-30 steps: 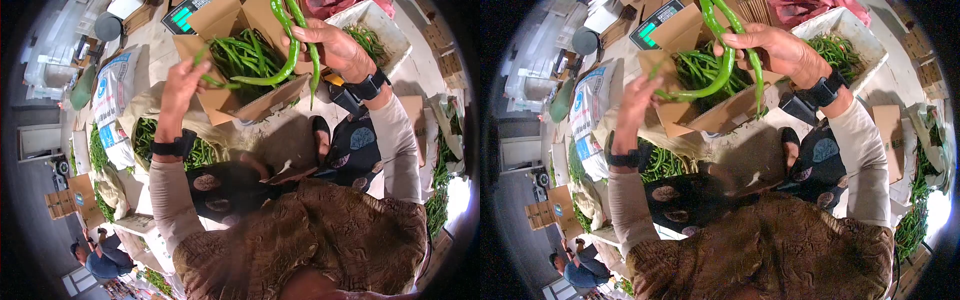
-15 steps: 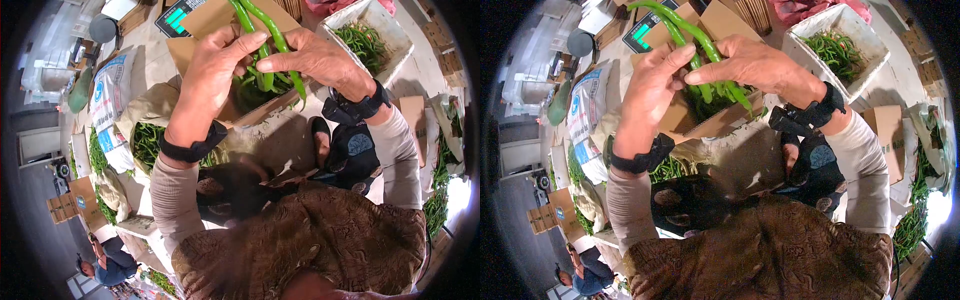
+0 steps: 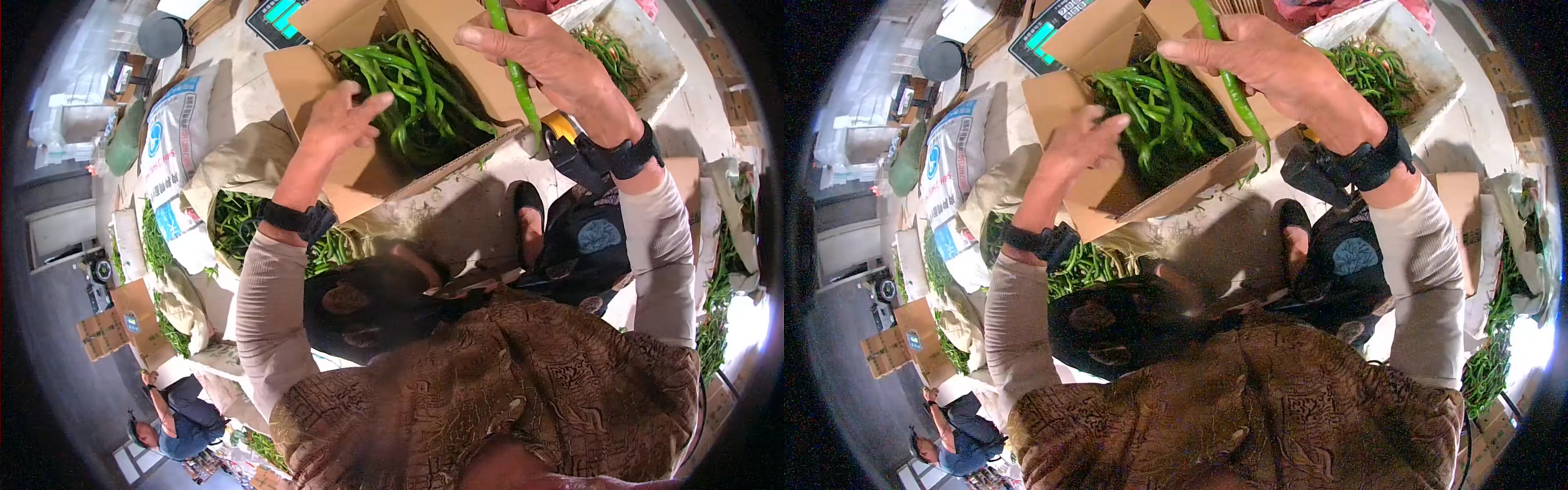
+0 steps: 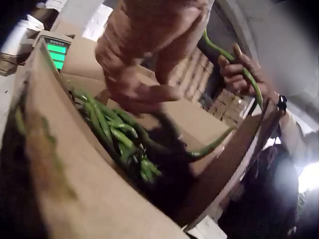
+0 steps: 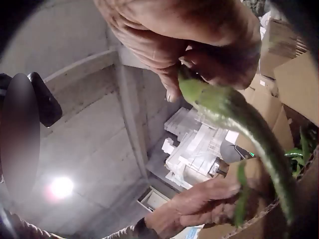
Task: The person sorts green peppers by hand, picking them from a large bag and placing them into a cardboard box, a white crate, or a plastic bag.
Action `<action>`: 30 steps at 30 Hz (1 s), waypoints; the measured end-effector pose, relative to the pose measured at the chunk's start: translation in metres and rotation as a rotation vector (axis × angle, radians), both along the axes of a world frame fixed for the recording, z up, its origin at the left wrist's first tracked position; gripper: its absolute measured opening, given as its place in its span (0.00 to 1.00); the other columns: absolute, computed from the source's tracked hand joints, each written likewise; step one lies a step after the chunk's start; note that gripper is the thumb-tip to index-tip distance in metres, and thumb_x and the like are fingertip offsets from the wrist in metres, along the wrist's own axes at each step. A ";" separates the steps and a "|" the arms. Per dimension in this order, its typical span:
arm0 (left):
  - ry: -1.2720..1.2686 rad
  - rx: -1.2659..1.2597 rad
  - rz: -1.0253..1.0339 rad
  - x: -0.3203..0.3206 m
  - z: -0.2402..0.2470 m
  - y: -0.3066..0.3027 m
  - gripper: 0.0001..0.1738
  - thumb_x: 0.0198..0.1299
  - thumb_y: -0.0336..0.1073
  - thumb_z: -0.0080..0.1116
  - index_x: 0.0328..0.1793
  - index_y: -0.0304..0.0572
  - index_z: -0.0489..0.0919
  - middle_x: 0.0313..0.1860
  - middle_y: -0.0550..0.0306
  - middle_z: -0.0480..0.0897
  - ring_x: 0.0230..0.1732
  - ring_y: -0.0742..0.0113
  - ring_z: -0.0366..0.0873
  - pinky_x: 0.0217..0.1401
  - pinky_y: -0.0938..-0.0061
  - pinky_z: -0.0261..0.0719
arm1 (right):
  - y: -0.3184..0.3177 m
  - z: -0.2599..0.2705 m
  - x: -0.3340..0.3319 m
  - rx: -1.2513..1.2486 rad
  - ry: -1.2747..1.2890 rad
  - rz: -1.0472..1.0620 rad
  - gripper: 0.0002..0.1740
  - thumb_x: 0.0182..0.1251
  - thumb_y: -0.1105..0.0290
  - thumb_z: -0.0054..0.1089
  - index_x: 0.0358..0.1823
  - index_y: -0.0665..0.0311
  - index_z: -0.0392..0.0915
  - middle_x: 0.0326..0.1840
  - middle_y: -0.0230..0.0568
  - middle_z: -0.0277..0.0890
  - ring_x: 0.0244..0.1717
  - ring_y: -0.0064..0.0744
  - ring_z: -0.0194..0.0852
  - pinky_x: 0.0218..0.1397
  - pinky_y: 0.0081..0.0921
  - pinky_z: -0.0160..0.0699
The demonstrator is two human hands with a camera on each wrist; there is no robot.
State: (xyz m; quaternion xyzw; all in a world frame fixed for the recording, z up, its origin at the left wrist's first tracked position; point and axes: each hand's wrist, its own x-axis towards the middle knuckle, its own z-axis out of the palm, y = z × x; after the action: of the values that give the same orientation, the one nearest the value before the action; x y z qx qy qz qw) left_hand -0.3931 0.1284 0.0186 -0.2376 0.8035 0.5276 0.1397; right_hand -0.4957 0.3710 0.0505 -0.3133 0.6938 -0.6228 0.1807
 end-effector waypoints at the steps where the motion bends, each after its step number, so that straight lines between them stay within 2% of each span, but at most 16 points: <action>1: -0.016 -0.338 0.016 -0.003 0.004 0.001 0.22 0.62 0.50 0.60 0.50 0.40 0.77 0.32 0.62 0.78 0.27 0.75 0.74 0.28 0.82 0.68 | 0.000 0.004 0.004 -0.006 -0.042 0.043 0.22 0.62 0.51 0.64 0.43 0.64 0.80 0.32 0.25 0.74 0.33 0.17 0.68 0.38 0.17 0.67; 2: 0.192 -0.036 0.064 -0.003 0.005 -0.006 0.23 0.60 0.54 0.62 0.47 0.41 0.77 0.31 0.64 0.78 0.26 0.77 0.73 0.28 0.83 0.67 | -0.001 0.006 0.007 -0.013 -0.087 0.083 0.20 0.65 0.53 0.62 0.45 0.63 0.78 0.35 0.27 0.73 0.37 0.17 0.67 0.44 0.19 0.67; 3: 0.187 -0.035 0.060 -0.004 0.007 -0.006 0.23 0.60 0.54 0.62 0.47 0.41 0.77 0.31 0.64 0.78 0.26 0.77 0.73 0.28 0.83 0.67 | -0.002 0.005 0.008 -0.012 -0.092 0.080 0.20 0.65 0.53 0.62 0.45 0.63 0.78 0.35 0.27 0.73 0.37 0.17 0.67 0.44 0.19 0.67; 5: 0.393 0.255 0.016 -0.010 0.050 0.022 0.19 0.60 0.52 0.62 0.39 0.43 0.77 0.28 0.66 0.76 0.25 0.79 0.71 0.26 0.84 0.64 | -0.007 0.006 0.009 0.137 -0.147 0.169 0.20 0.62 0.55 0.66 0.44 0.67 0.81 0.35 0.29 0.80 0.34 0.20 0.75 0.40 0.24 0.75; 6: 0.395 0.256 0.017 -0.014 0.056 0.031 0.19 0.60 0.52 0.62 0.39 0.43 0.77 0.28 0.66 0.76 0.25 0.79 0.71 0.26 0.84 0.64 | -0.012 0.010 0.014 0.154 -0.057 0.167 0.27 0.59 0.51 0.67 0.44 0.71 0.80 0.34 0.37 0.81 0.34 0.28 0.78 0.40 0.29 0.75; 7: 0.432 0.242 -0.115 -0.019 0.060 0.040 0.17 0.60 0.51 0.62 0.36 0.44 0.78 0.26 0.67 0.75 0.25 0.80 0.70 0.26 0.84 0.63 | -0.016 0.013 0.017 0.154 -0.054 0.168 0.27 0.59 0.51 0.67 0.44 0.71 0.80 0.34 0.37 0.81 0.34 0.28 0.78 0.40 0.29 0.75; 8: 0.470 0.226 -0.251 -0.024 0.061 0.050 0.16 0.60 0.50 0.62 0.33 0.45 0.78 0.24 0.68 0.74 0.25 0.81 0.69 0.25 0.84 0.61 | -0.020 0.017 0.018 0.344 0.075 0.159 0.30 0.57 0.48 0.67 0.43 0.72 0.79 0.33 0.42 0.81 0.33 0.34 0.78 0.40 0.31 0.75; 10: 0.503 0.233 -0.160 -0.031 0.054 0.062 0.13 0.60 0.45 0.63 0.31 0.45 0.78 0.23 0.69 0.73 0.25 0.81 0.68 0.26 0.85 0.60 | -0.021 0.027 0.024 0.643 0.240 0.124 0.38 0.52 0.39 0.65 0.41 0.75 0.77 0.32 0.58 0.78 0.35 0.50 0.79 0.40 0.37 0.74; 14: 0.382 0.290 -0.029 -0.037 0.059 0.045 0.11 0.59 0.41 0.63 0.40 0.41 0.82 0.26 0.69 0.75 0.28 0.81 0.69 0.28 0.85 0.63 | -0.011 0.010 0.014 0.471 0.323 0.092 0.39 0.54 0.36 0.60 0.41 0.73 0.76 0.37 0.58 0.78 0.39 0.52 0.78 0.43 0.39 0.74; 15: 0.334 0.255 -0.029 -0.042 0.053 0.028 0.14 0.60 0.40 0.62 0.46 0.39 0.82 0.30 0.68 0.76 0.30 0.80 0.70 0.30 0.85 0.64 | -0.006 0.015 0.013 0.356 0.336 0.002 0.33 0.60 0.41 0.58 0.42 0.70 0.77 0.36 0.47 0.79 0.39 0.41 0.78 0.42 0.32 0.73; 17: 0.324 0.227 0.055 -0.050 0.043 0.004 0.13 0.61 0.39 0.62 0.46 0.37 0.82 0.31 0.66 0.77 0.29 0.79 0.70 0.30 0.84 0.66 | 0.009 0.024 -0.003 0.109 0.056 0.097 0.24 0.66 0.49 0.56 0.45 0.67 0.79 0.32 0.32 0.76 0.36 0.25 0.73 0.39 0.23 0.69; 18: 0.327 0.224 0.053 -0.054 0.039 -0.003 0.13 0.61 0.39 0.62 0.46 0.37 0.82 0.31 0.66 0.77 0.29 0.79 0.70 0.30 0.84 0.66 | 0.016 0.022 -0.009 0.107 0.059 0.096 0.24 0.66 0.49 0.56 0.45 0.67 0.79 0.32 0.32 0.76 0.36 0.25 0.73 0.39 0.23 0.69; 20: 0.284 0.317 0.075 -0.063 0.030 -0.013 0.13 0.61 0.37 0.61 0.45 0.35 0.82 0.33 0.65 0.76 0.31 0.77 0.72 0.31 0.83 0.68 | 0.025 0.018 -0.016 0.129 -0.088 0.006 0.22 0.69 0.57 0.55 0.56 0.66 0.76 0.41 0.29 0.77 0.36 0.16 0.67 0.35 0.13 0.65; 25: 0.300 0.436 0.049 -0.097 -0.020 -0.012 0.12 0.61 0.37 0.62 0.44 0.36 0.78 0.34 0.64 0.76 0.32 0.73 0.74 0.34 0.80 0.74 | 0.025 0.013 -0.012 0.191 -0.039 0.091 0.22 0.69 0.56 0.54 0.54 0.66 0.77 0.40 0.29 0.78 0.35 0.15 0.67 0.34 0.13 0.65; 28: 0.233 0.270 -0.117 -0.102 -0.038 -0.041 0.15 0.62 0.43 0.61 0.45 0.40 0.77 0.38 0.61 0.79 0.36 0.70 0.78 0.43 0.76 0.77 | 0.022 0.014 -0.003 0.278 0.004 0.109 0.21 0.69 0.57 0.54 0.53 0.66 0.77 0.39 0.28 0.78 0.35 0.15 0.67 0.34 0.14 0.65; 30: 0.299 0.296 -0.048 -0.075 -0.017 -0.062 0.15 0.63 0.43 0.59 0.47 0.39 0.77 0.41 0.59 0.80 0.39 0.69 0.79 0.45 0.76 0.76 | 0.022 0.010 0.001 0.375 0.022 0.117 0.20 0.68 0.59 0.54 0.52 0.66 0.77 0.39 0.27 0.78 0.34 0.15 0.68 0.34 0.14 0.64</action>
State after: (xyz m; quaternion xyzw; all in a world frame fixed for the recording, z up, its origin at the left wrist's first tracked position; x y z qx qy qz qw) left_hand -0.4681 0.0664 0.0013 -0.1143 0.7346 0.6657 0.0645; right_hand -0.4945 0.3930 0.0608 -0.3207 0.7801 -0.4679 0.2640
